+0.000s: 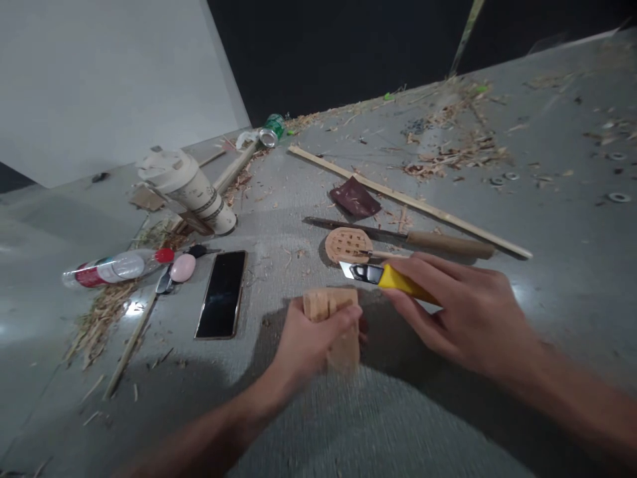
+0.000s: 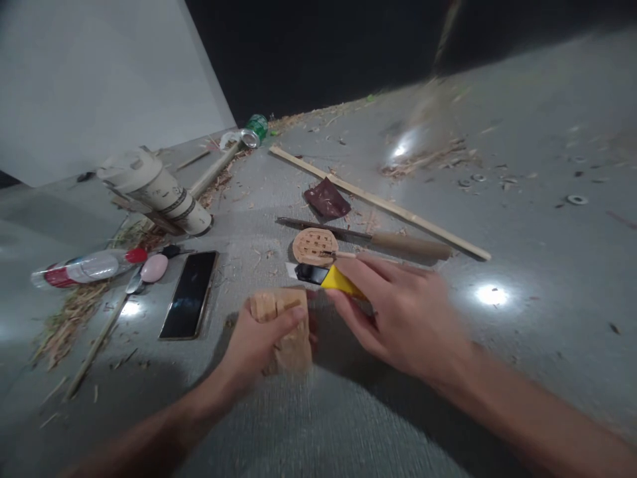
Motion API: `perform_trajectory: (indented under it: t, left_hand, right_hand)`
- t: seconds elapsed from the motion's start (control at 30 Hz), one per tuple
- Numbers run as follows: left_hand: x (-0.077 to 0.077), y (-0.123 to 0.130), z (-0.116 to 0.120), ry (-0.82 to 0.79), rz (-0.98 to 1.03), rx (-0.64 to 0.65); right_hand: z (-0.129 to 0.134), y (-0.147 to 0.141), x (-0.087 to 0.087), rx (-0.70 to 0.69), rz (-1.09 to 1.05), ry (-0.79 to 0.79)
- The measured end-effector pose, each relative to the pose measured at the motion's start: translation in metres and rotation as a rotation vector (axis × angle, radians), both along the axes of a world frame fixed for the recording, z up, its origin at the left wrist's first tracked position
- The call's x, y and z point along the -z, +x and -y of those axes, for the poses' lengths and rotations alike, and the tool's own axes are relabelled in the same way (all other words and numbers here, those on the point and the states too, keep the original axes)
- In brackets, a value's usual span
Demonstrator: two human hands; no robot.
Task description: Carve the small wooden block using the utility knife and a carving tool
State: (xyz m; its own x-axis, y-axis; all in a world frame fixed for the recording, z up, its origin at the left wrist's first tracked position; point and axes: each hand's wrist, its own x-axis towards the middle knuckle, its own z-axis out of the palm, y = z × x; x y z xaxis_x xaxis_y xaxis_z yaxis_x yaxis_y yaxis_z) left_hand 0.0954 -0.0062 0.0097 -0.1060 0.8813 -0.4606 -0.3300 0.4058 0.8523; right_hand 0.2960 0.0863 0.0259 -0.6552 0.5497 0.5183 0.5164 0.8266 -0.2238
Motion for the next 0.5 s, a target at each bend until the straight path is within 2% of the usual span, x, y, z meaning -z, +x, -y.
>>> perform_trajectory:
  t: [0.1, 0.2, 0.33, 0.5]
  left_hand:
    - [0.005, -0.014, -0.006, 0.102, -0.121, -0.056]
    - [0.004, -0.021, -0.007, 0.179, -0.122, -0.036]
    - [0.001, -0.021, -0.005, 0.188, -0.095, 0.013]
    - [0.000, -0.024, -0.003, 0.174, -0.154, 0.062]
  right_hand:
    - [0.000, 0.001, 0.000, -0.066, -0.001, -0.030]
    - [0.002, -0.001, 0.000, -0.138, 0.026, -0.066]
    - [0.004, -0.003, -0.002, -0.173, 0.009, -0.082]
    - [0.004, -0.001, -0.001, -0.173, 0.026, -0.105]
